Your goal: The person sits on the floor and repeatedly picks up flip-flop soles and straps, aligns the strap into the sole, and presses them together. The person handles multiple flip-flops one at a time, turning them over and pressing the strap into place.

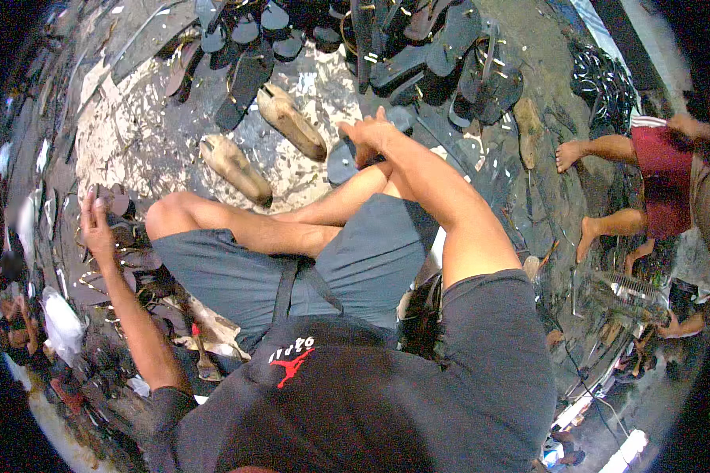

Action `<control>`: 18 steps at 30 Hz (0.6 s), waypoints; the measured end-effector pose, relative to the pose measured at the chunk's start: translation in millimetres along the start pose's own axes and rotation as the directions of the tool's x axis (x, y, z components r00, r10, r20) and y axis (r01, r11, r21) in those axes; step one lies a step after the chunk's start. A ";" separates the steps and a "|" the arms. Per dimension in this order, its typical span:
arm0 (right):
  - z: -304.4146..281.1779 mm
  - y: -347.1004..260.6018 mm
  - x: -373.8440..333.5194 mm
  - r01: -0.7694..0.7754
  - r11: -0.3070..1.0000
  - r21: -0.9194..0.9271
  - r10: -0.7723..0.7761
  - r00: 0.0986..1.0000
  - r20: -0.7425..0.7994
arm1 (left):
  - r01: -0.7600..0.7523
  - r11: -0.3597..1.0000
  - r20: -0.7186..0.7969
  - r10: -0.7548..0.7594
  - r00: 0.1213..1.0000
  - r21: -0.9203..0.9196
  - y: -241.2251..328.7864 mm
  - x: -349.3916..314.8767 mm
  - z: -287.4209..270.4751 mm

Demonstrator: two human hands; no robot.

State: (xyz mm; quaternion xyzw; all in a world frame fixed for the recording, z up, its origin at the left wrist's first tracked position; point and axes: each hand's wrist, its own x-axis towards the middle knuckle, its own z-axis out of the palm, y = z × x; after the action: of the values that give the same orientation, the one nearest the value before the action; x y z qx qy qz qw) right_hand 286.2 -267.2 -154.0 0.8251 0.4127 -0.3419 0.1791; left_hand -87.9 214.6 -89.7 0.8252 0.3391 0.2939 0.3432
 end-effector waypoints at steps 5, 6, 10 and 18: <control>-28.6 8.0 -25.1 0.215 0.977 -0.016 -0.206 0.912 -0.356 | 0.078 0.939 0.095 -0.049 0.994 -0.335 114.9 -47.9 42.5; -42.2 8.3 -32.2 0.253 0.966 0.060 -0.200 0.870 -0.451 | 0.085 0.952 0.124 -0.050 0.991 -0.296 128.5 -55.3 50.8; -100.5 -68.6 -84.1 0.598 0.280 0.751 0.105 0.759 -0.643 | 0.126 0.878 0.352 0.051 0.935 -0.462 216.4 -90.6 120.7; -54.7 -149.3 -128.4 0.489 -0.351 0.798 -0.078 0.834 -0.545 | 0.137 0.889 0.500 0.113 0.859 -0.437 234.9 -140.8 116.7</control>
State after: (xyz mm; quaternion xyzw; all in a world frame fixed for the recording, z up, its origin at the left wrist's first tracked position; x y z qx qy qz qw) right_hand 134.4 -218.4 -26.2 0.5364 0.1964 -0.4493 -0.6869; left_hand -4.2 -60.9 -14.4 0.7665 0.1617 0.1332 0.6071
